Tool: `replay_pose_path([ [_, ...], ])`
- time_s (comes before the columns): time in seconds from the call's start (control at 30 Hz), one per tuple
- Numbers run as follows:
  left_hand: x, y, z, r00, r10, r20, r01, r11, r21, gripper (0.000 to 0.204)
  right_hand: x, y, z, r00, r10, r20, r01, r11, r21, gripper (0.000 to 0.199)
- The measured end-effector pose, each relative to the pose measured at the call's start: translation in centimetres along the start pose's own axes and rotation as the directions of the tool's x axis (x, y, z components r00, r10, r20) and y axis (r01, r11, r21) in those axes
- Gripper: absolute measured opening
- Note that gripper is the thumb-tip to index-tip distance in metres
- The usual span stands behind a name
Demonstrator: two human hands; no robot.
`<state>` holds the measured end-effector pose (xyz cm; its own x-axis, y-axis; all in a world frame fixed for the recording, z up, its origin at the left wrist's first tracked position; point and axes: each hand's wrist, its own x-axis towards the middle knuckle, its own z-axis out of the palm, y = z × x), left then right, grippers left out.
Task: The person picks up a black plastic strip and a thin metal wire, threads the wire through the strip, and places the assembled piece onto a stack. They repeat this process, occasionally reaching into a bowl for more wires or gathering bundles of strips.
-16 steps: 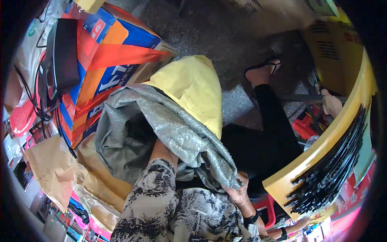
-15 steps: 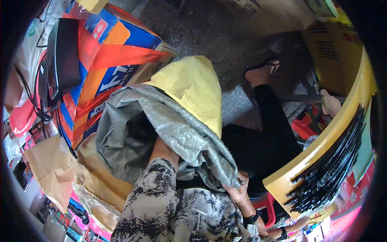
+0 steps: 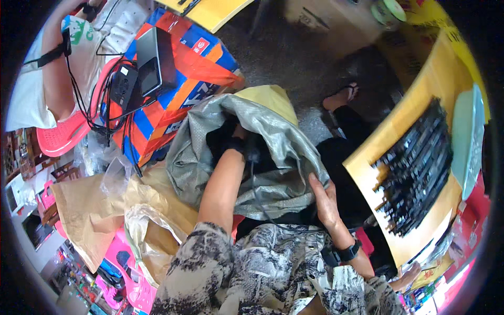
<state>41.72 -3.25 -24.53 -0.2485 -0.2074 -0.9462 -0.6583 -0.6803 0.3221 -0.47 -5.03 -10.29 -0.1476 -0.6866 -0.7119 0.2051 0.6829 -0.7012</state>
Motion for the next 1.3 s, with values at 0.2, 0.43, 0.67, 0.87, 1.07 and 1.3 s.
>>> replay_pose_path([
  [0.2,3.7,8.6,0.4,0.984,0.137,0.11,-0.167,0.925,0.341,0.028,0.8,-1.6,-1.1,0.984,-0.151,0.097,0.179,0.814,-0.553,0.05],
  [0.43,4.3,26.0,1.2,0.944,0.237,0.227,-0.324,0.552,0.768,0.029,-0.8,-0.4,-2.6,0.919,-0.393,0.031,0.359,0.801,-0.48,0.064],
  [0.67,-1.5,31.2,2.2,0.946,0.27,0.182,-0.266,0.321,0.909,0.029,-6.4,-1.9,-3.6,0.779,-0.569,0.263,0.617,0.621,-0.485,0.058],
  [0.87,-12.8,36.0,11.3,0.837,0.538,0.1,-0.407,0.489,0.771,0.021,-16.4,-9.5,-12.9,0.662,-0.737,0.138,0.673,0.504,-0.54,0.023],
  [1.07,-18.5,39.5,18.7,0.484,0.752,0.447,-0.867,0.342,0.362,0.021,-13.8,-16.9,-24.0,0.357,-0.875,-0.328,0.449,0.469,-0.761,0.018],
  [1.3,-16.9,41.7,26.1,0.455,0.778,0.432,-0.876,0.478,0.06,0.019,-6.3,-22.5,-28.1,0.537,-0.693,-0.48,-0.193,0.453,-0.87,0.019],
])
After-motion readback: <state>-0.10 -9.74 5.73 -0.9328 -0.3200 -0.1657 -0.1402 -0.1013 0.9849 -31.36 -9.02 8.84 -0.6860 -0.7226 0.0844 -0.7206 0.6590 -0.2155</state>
